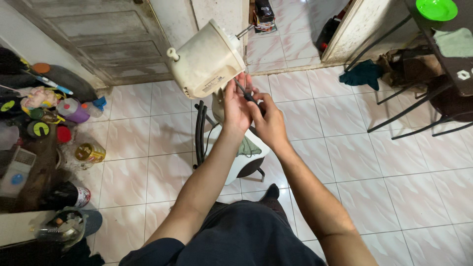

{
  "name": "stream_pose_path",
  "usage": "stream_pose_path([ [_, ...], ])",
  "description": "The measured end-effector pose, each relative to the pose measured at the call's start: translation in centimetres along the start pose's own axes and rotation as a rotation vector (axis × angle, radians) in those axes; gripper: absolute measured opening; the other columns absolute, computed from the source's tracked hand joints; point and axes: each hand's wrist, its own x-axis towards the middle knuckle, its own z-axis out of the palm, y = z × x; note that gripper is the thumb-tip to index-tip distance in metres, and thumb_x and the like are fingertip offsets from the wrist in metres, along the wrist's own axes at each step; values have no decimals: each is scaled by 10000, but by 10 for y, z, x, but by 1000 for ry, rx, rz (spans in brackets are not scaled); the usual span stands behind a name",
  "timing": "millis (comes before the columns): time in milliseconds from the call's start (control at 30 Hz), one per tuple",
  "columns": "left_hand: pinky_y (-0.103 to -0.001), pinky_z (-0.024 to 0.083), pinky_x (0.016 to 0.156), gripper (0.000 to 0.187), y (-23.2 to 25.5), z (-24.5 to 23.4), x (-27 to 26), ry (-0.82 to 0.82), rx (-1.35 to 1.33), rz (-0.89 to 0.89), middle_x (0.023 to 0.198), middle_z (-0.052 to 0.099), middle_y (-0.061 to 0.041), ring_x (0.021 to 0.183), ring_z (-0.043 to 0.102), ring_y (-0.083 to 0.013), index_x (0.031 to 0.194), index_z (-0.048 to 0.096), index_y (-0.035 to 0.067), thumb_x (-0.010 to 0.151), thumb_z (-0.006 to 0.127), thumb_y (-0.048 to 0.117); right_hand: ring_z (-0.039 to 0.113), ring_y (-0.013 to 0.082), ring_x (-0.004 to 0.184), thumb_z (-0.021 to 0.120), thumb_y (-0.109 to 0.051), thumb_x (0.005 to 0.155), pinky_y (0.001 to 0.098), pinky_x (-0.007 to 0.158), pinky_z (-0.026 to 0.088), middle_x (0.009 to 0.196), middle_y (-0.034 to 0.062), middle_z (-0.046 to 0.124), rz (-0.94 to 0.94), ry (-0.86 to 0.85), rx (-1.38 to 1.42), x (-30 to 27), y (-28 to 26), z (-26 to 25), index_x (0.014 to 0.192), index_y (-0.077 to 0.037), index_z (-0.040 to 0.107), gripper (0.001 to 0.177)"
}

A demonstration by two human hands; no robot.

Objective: The person uses a screwdriver to remove multiple screws from the rear housing of a white electric fan. They repeatedly walk to a nearby table to place the removed screws into a green plate, then return to continue unscrewing the fan housing.

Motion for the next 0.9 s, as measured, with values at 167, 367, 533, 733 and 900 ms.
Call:
stream_pose_path([
  [167,-371,504,890,322,5,-9,7,-54,-42,-59,1238,607,4,1163,574,-166,1268,575,80,1054,576,320,526,125,586,638,-208,1042,311,530,439,712,68,615,106,40,168,4,-2,4,1154,-58,654,188],
  [367,-333,511,981,303,4,-14,23,-48,-63,-7,1236,610,-13,1151,581,-168,1282,593,76,1081,562,300,607,156,678,665,-162,1012,316,623,513,825,74,646,-332,189,-101,5,-4,13,1209,-43,634,232],
  [533,-358,502,907,275,5,-20,23,-21,-35,-86,1177,622,16,1080,591,-144,1234,611,106,1061,545,310,572,192,666,551,-217,1159,344,611,489,774,121,642,64,108,134,10,2,16,1066,-46,675,231],
  [733,-393,515,1021,299,9,-15,25,-85,-94,-62,1160,639,-42,1095,608,-161,1220,606,27,1083,546,286,640,238,643,652,-159,996,366,603,516,803,152,663,-221,193,-109,7,-10,11,1112,-53,670,157],
  [900,-422,517,1045,317,12,-12,14,-35,-69,-40,1125,667,-24,1098,618,-163,1206,628,41,1039,543,297,675,324,791,680,-167,955,382,682,531,867,209,690,-300,173,-158,5,-21,8,1153,-9,625,259],
])
